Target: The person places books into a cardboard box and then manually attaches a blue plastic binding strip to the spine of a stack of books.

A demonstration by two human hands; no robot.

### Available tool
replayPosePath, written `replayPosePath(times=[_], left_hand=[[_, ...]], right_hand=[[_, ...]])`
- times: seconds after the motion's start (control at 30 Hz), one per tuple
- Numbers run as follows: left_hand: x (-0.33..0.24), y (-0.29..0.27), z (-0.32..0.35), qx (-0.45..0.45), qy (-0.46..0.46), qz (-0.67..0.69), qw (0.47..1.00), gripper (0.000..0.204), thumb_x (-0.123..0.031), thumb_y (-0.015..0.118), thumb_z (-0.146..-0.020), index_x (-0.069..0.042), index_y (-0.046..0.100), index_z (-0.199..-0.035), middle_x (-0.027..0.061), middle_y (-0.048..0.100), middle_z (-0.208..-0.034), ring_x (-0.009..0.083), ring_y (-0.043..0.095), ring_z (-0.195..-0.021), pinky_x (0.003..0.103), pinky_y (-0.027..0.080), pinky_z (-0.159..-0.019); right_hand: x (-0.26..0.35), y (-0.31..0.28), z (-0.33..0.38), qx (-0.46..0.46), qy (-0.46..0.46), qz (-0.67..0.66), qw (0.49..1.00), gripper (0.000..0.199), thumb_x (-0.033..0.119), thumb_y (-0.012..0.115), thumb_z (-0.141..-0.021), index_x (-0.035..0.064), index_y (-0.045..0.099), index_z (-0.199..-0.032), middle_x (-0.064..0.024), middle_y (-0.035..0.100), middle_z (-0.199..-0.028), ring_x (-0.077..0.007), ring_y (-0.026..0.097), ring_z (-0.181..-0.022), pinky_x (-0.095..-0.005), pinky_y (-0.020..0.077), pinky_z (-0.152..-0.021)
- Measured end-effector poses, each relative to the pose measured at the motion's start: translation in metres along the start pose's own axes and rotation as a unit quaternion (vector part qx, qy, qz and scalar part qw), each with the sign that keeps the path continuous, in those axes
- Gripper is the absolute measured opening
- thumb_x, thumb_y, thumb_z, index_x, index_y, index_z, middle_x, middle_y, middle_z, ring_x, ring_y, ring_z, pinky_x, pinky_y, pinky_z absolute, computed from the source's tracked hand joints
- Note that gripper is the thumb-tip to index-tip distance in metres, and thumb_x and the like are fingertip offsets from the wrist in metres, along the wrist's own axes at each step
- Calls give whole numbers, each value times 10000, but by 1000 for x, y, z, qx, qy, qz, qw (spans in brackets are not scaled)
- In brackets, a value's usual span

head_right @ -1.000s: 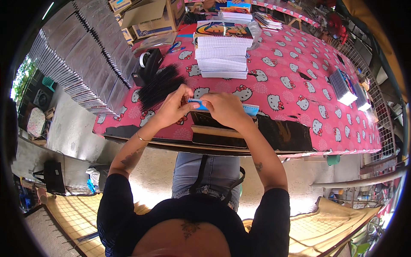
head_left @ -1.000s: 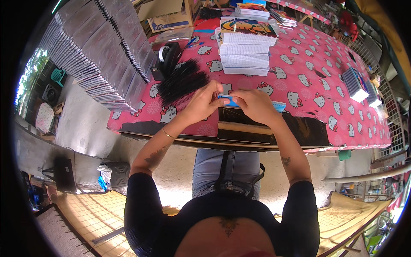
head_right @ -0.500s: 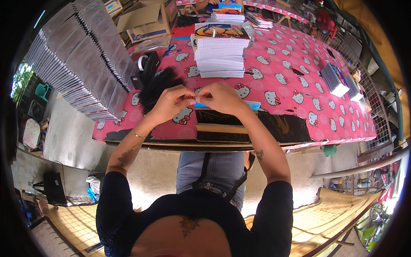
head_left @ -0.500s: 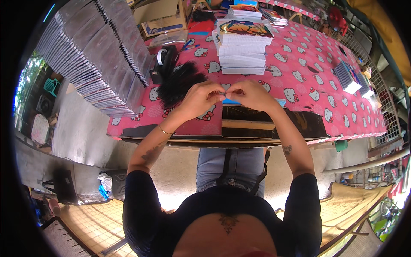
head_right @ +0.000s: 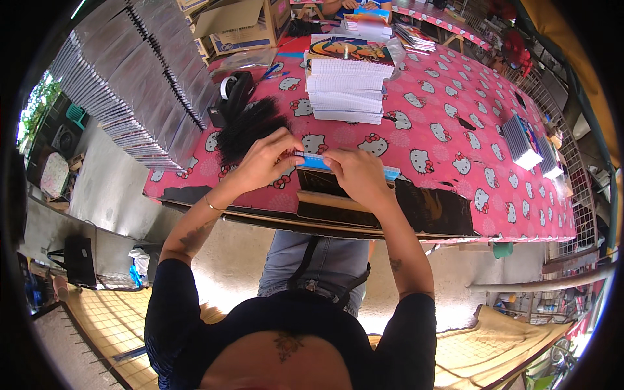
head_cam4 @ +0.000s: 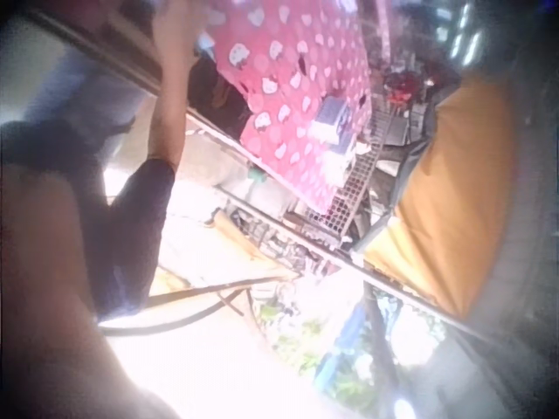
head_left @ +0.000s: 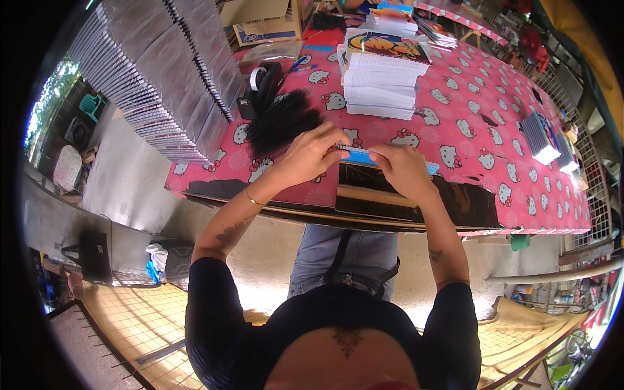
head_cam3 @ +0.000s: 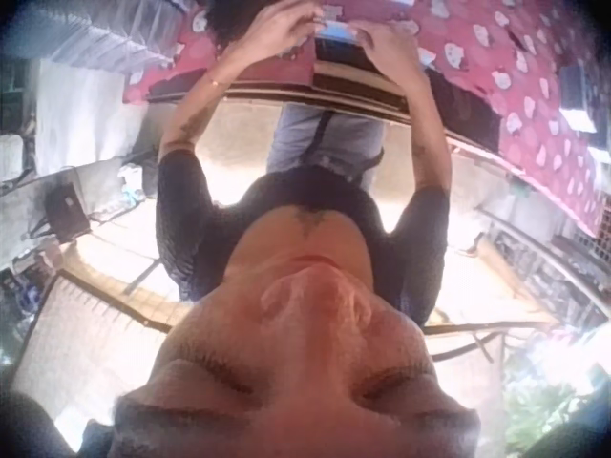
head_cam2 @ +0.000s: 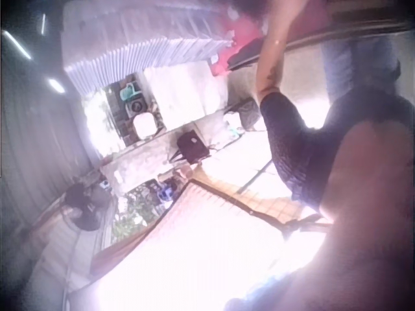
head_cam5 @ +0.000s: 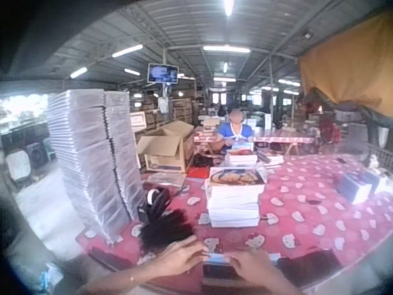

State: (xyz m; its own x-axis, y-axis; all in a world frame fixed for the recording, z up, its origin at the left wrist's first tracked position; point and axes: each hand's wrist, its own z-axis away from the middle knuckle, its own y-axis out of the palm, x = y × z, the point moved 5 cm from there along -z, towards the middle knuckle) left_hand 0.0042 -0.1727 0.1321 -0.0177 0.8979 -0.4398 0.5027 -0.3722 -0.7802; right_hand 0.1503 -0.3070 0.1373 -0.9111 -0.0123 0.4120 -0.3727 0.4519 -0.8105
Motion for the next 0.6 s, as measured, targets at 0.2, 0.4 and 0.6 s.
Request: replayPosePath(times=[0.2, 0.4, 0.6], left_hand=[[-32, 47, 14, -118, -12, -309, 944, 818, -546, 549, -907, 25, 367, -1464, 249, 384, -1489, 422, 376, -1365, 626, 241, -1083], [-31, 65, 22, -155, -57, -315, 935, 941, -616, 503, -892, 68, 286, -1501, 300, 263, -1563, 437, 213, -1480, 692, 69, -1128], [-31, 103, 61, -77, -3, -283, 956, 849, -559, 501, -932, 59, 321, -1486, 294, 292, -1551, 423, 245, -1471, 679, 117, -1127]], right_hand=[[-4, 5, -5, -8, -11, 9, 1000, 183, 260, 618, -935, 125, 729, -987, -125, 692, -787, -341, 663, -717, -452, 507, -634], [-6, 6, -2, -9, -44, 16, 999, 164, 268, 603, -931, 142, 700, -971, -97, 700, -805, -341, 666, -708, -469, 507, -634], [-13, -11, 21, 7, -39, 75, 996, 196, 252, 631, -914, 160, 679, -1081, -98, 712, -831, -350, 673, -719, -467, 511, -638]])
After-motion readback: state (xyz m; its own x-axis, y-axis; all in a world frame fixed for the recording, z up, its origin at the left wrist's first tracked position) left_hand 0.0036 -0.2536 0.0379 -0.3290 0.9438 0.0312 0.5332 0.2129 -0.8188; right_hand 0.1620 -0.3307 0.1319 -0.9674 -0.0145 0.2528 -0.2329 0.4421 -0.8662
